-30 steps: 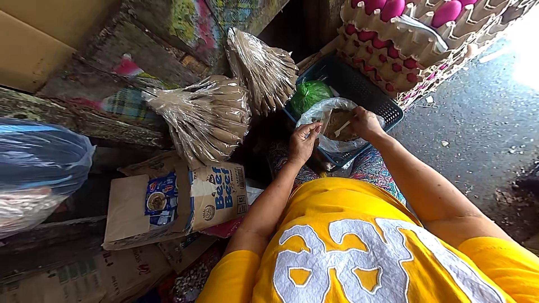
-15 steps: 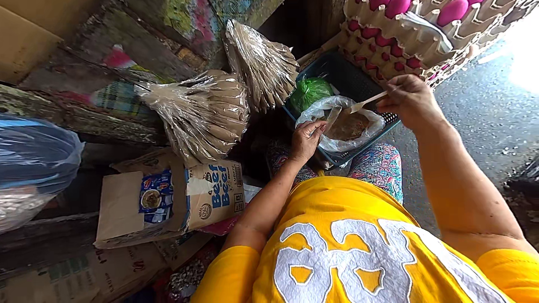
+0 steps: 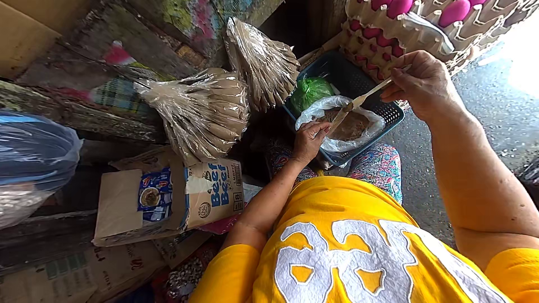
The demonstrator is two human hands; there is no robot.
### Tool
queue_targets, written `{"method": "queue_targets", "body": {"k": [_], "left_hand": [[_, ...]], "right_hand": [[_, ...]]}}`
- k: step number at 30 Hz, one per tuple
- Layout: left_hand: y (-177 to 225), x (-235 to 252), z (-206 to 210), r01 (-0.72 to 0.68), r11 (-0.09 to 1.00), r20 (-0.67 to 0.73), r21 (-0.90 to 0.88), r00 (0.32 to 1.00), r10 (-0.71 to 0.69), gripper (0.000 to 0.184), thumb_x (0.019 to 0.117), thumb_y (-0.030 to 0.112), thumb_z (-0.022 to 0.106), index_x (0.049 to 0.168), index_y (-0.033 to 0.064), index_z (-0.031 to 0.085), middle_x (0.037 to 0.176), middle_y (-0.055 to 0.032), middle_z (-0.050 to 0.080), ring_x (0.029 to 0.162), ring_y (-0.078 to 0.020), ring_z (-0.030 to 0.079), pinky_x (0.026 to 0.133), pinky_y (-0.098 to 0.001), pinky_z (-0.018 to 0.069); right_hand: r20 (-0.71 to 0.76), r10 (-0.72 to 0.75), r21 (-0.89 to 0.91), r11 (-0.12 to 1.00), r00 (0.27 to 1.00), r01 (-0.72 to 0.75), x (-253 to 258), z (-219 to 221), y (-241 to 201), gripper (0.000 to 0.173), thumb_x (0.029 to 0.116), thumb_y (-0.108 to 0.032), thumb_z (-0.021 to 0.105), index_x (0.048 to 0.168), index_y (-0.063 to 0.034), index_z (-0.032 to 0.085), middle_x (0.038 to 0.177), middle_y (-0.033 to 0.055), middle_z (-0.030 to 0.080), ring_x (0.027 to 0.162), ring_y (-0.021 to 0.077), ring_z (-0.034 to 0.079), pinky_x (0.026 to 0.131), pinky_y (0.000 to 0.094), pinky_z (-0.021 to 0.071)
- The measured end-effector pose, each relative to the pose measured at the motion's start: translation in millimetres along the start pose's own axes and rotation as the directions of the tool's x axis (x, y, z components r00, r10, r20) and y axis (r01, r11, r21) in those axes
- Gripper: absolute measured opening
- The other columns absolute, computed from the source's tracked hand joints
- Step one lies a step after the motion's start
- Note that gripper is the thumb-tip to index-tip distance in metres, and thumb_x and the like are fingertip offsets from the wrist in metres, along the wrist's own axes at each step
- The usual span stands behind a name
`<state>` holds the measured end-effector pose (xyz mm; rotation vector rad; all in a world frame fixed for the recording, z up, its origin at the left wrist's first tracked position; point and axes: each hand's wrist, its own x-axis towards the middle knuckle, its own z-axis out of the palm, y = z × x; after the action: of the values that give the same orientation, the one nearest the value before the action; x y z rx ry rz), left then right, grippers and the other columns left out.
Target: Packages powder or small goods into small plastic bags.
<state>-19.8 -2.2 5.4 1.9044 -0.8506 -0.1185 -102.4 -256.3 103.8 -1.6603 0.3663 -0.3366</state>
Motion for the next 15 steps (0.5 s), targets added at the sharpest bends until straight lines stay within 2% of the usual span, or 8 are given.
{"method": "queue_targets", "body": {"k": [2, 5, 8, 10, 11, 13, 15], "left_hand": [[1, 0, 0, -0.001, 1.0, -0.002, 0.009, 1.0, 0.001, 0.017, 0.0971, 0.009, 0.067, 0.108, 0.0051, 0.079, 0.106, -0.0112, 0.075, 0.107, -0.0236, 0.067, 0.1, -0.0394, 0.0489], [1, 1, 2, -0.008, 1.0, -0.009, 0.025, 1.0, 0.008, 0.016, 0.0966, 0.008, 0.067, 0.107, 0.0055, 0.079, 0.104, -0.0111, 0.076, 0.105, -0.0237, 0.067, 0.1, -0.0396, 0.0496], [0, 0, 2, -0.006, 1.0, -0.013, 0.03, 1.0, 0.006, 0.017, 0.0967, 0.008, 0.066, 0.107, 0.0053, 0.08, 0.104, -0.0121, 0.075, 0.104, -0.0251, 0.067, 0.098, -0.0409, 0.0497], [0, 0, 1, 0.004, 1.0, -0.012, 0.023, 1.0, -0.003, 0.017, 0.097, 0.008, 0.066, 0.108, 0.0044, 0.079, 0.105, -0.0129, 0.075, 0.105, -0.0258, 0.067, 0.099, -0.0409, 0.0494], [0, 0, 1, 0.013, 1.0, -0.011, 0.014, 1.0, -0.013, 0.018, 0.0974, 0.009, 0.066, 0.108, 0.0036, 0.079, 0.105, -0.0134, 0.075, 0.106, -0.0262, 0.067, 0.1, -0.0409, 0.0491], [-2, 0, 0, 0.024, 1.0, -0.021, -0.013, 0.999, -0.024, 0.018, 0.0974, 0.008, 0.065, 0.108, 0.0019, 0.079, 0.105, -0.0146, 0.075, 0.106, -0.0267, 0.067, 0.1, -0.0415, 0.0487], [-6, 0, -1, 0.047, 0.997, -0.033, -0.057, 0.998, -0.049, 0.018, 0.0975, 0.009, 0.065, 0.108, 0.0011, 0.078, 0.105, -0.015, 0.075, 0.106, -0.0256, 0.068, 0.1, -0.0409, 0.0494]], "right_hand": [[0.017, -0.041, -0.082, 0.996, 0.999, 0.042, -1, 4, -3, 0.015, 0.1063, -0.014, 0.052, 0.119, -0.0057, 0.053, 0.087, 0.0003, 0.065, 0.066, 0.0069, 0.07, 0.067, 0.0272, 0.0637], [0.065, -0.084, -0.32, 0.942, 0.994, 0.1, -8, 13, -17, 0.022, 0.1082, -0.019, 0.05, 0.124, -0.004, 0.055, 0.089, 0.0049, 0.067, 0.07, 0.0067, 0.07, 0.07, 0.0272, 0.0621], [0.178, -0.174, -0.533, 0.81, 0.969, 0.243, -18, 24, -28, 0.026, 0.1093, -0.02, 0.047, 0.127, -0.0047, 0.057, 0.094, 0.0125, 0.07, 0.078, 0.0196, 0.072, 0.076, 0.042, 0.0611], [0.293, -0.253, -0.58, 0.72, 0.922, 0.381, -26, 31, -33, 0.025, 0.1085, -0.016, 0.048, 0.127, -0.0034, 0.058, 0.095, 0.0178, 0.07, 0.082, 0.0314, 0.073, 0.077, 0.0538, 0.0593], [0.339, -0.295, -0.591, 0.672, 0.893, 0.447, -30, 35, -36, 0.023, 0.1079, -0.013, 0.048, 0.126, -0.0027, 0.058, 0.095, 0.0192, 0.07, 0.082, 0.0351, 0.072, 0.076, 0.0561, 0.0579], [0.383, -0.381, -0.598, 0.592, 0.841, 0.54, -36, 39, -39, 0.022, 0.1066, -0.008, 0.049, 0.125, -0.0017, 0.059, 0.097, 0.0204, 0.069, 0.083, 0.0375, 0.071, 0.075, 0.0556, 0.0569], [0.328, -0.434, -0.588, 0.601, 0.839, 0.541, -38, 36, -41, 0.024, 0.1061, -0.006, 0.047, 0.126, 0.0008, 0.06, 0.102, 0.023, 0.069, 0.086, 0.038, 0.071, 0.076, 0.0554, 0.0569]]}}
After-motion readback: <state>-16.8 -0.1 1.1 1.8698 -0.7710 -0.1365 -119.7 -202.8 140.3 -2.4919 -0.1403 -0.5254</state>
